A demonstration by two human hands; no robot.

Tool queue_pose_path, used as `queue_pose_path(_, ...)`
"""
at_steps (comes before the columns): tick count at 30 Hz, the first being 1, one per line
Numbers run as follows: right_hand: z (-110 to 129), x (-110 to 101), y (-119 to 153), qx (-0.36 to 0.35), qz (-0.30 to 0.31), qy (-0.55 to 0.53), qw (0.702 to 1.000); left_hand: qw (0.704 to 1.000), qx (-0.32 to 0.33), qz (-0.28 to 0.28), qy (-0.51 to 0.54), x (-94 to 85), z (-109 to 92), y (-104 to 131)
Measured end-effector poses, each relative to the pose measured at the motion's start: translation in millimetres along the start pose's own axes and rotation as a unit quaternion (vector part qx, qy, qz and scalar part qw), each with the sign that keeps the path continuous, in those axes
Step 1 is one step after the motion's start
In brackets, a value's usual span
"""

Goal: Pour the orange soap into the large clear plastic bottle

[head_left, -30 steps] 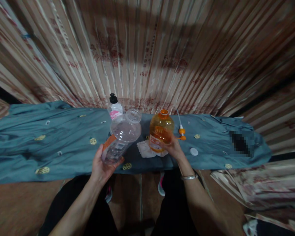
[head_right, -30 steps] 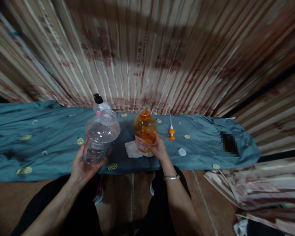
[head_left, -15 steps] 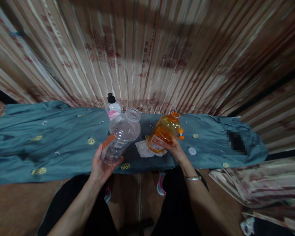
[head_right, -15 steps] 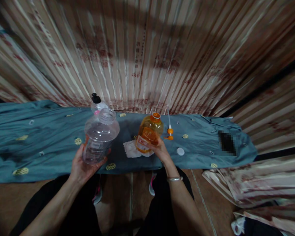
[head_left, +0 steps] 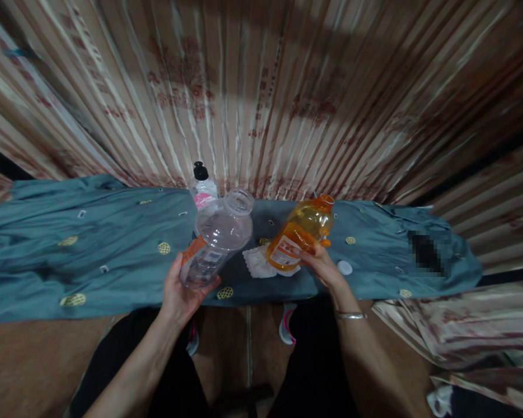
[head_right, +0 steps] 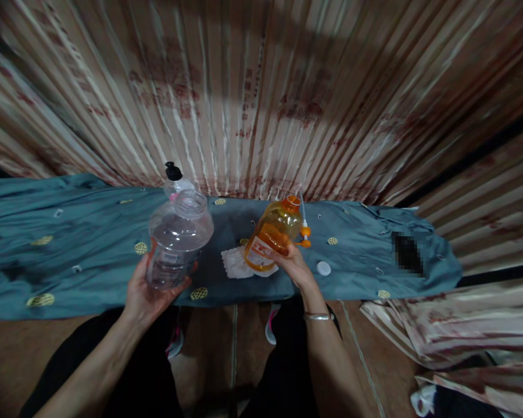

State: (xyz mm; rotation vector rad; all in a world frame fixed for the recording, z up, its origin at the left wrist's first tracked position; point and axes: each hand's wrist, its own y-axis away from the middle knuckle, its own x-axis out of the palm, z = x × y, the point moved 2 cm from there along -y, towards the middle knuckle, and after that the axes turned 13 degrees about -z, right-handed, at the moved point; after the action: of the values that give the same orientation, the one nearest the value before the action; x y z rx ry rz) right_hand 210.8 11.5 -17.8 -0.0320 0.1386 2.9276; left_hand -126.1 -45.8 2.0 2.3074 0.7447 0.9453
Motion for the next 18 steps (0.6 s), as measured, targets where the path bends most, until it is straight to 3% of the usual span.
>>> queue_pose_path(4, 5, -1, 1, 0.029, 0.009, -0.012, 0.999, 1.000, 0.002, 0.000, 0.003, 0.6, 0, 0)
queue_pose_path(11, 6, 7, -4, 0.007, -0.030, -0.024, 0.999, 1.000, 0.001, -0.005, 0.000, 3.9, 1, 2)
queue_pose_path(18, 13, -19, -14, -0.074, -0.081, 0.060, 0.992, 1.000, 0.004, -0.002, -0.007, 2.6, -1, 1)
